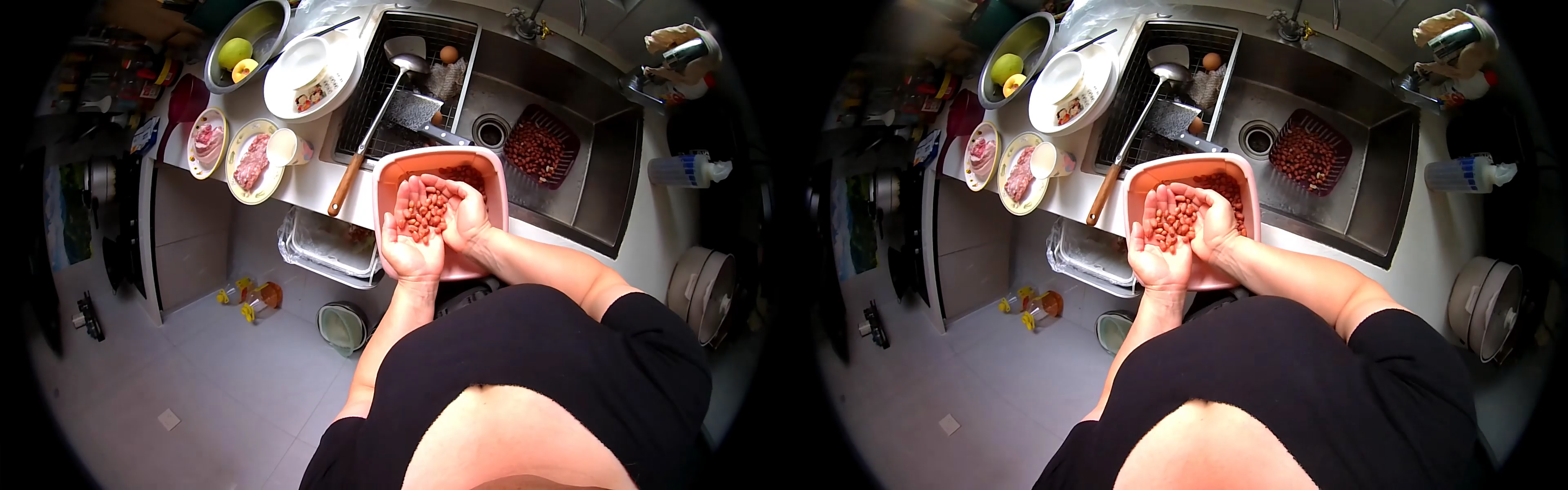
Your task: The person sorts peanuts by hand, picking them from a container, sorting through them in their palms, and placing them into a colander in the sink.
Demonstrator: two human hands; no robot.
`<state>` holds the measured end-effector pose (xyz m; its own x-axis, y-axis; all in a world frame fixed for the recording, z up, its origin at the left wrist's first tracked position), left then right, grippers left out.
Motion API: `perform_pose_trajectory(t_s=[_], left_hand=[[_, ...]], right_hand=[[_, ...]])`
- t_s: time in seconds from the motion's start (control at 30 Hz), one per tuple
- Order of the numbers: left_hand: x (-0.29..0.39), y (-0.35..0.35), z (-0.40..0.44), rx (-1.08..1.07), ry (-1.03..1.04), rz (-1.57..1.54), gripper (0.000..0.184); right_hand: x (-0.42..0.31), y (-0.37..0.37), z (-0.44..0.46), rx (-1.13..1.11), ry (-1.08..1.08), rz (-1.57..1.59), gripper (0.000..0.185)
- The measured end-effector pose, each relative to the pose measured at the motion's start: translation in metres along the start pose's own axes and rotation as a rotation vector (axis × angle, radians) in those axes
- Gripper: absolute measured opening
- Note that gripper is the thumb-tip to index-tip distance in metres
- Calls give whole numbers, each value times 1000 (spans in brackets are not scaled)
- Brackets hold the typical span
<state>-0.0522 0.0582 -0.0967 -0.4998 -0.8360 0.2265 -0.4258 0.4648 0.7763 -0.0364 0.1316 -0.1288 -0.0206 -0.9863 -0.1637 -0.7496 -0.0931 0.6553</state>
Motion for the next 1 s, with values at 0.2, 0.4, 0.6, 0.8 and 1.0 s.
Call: perform_pose_trajectory(t_s=[0.2,0.4,0.6,0.8,1.0], left_hand=[[7,-10,-1,1,67,82,51],[2,16,-17,-121,230,365,58],[-5,56,-41,-385,580,763,61],[-42,92,-55,-644,575,878,64],[-108,143,-68,-1148,625,1262,63]], right_hand=[[12,-4,1,14,75,15,35],[14,11,-7,-137,154,39,35],[-1,30,-25,-210,115,33,37],[-44,35,-44,-317,26,87,32],[-109,6,-54,-376,-95,397,32]])
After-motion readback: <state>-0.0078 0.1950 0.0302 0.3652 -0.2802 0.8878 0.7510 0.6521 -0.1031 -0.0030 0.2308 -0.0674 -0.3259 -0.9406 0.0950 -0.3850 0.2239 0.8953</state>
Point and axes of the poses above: each hand's wrist, its own z-axis towards the middle knuckle, its own y-axis out of the palm, x = y × z, the point moved 7 cm from there along z, towards the middle knuckle, and after that the axes turned 9 degrees about x, right-handed, at the moved point
